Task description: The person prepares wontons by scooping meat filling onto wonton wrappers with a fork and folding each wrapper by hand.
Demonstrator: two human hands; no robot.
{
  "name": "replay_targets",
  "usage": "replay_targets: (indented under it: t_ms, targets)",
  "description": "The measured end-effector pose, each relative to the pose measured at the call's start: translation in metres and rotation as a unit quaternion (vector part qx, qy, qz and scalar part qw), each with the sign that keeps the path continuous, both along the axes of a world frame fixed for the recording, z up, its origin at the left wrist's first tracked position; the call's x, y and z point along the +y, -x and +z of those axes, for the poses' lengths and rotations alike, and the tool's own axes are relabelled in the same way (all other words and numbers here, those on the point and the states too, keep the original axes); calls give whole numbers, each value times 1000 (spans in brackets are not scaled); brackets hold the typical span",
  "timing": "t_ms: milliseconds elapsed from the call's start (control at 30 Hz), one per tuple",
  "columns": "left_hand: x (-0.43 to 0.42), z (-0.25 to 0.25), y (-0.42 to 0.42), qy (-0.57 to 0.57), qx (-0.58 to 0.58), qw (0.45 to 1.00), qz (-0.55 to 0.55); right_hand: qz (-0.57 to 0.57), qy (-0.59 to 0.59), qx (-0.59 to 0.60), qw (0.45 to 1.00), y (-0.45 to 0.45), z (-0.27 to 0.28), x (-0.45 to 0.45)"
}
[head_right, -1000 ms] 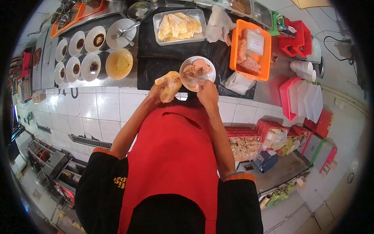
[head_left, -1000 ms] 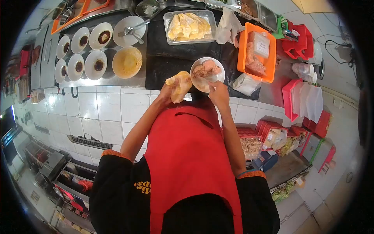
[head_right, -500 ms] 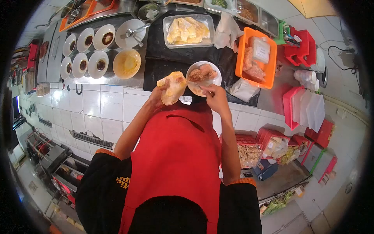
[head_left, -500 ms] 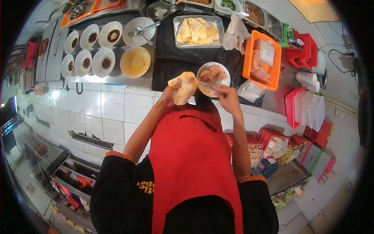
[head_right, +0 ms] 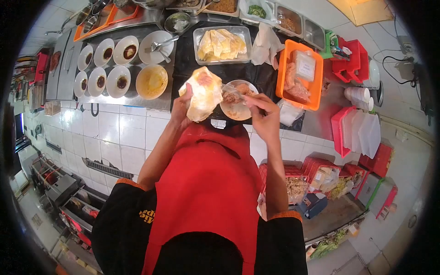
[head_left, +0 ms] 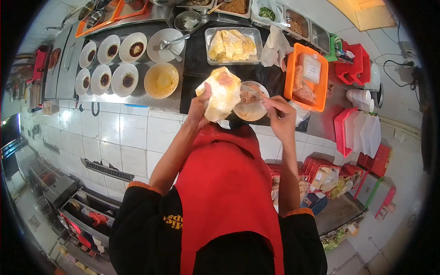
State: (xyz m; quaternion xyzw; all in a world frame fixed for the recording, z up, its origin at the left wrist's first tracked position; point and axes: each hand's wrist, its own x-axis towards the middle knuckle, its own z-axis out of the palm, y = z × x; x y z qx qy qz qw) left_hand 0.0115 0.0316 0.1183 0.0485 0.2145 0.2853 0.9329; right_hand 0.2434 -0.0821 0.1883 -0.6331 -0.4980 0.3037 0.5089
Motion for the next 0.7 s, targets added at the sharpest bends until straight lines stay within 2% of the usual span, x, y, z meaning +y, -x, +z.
replay_targets:
  t_ms: [67, 133, 200, 233, 333, 367, 433, 500, 700]
  targets:
    - [7, 5, 3, -45, 16, 999, -5, 38, 61, 149, 986, -10, 20, -5]
    - [4, 16, -3, -68, 50, 996, 3, 62, 85, 133, 985, -12, 44, 3]
    - [-2, 22, -6, -166, 138, 976, -25, 81, 146, 58, 984, -11, 54, 15]
    - [-4, 22, -9, -204, 134, 969, -29, 77, 145, 58, 985, -11, 53, 17]
    - [-8, 35, -17, -185, 91, 978, -18, 98, 94, 47, 990, -10, 57, 23]
    - [-8, 35, -19, -187, 92, 978, -15, 82, 120, 16, 989, -6, 64, 22]
    - [-11, 33, -25, -119, 90, 989, 10, 67, 146, -16, 987, 4, 63, 21]
    - [-10, 37, -29, -98, 93, 991, 12, 36, 53, -2, 998, 13, 44, 21]
    - [-4, 39, -33, -59, 75, 995, 27, 27, 56, 54, 997, 1, 21, 16]
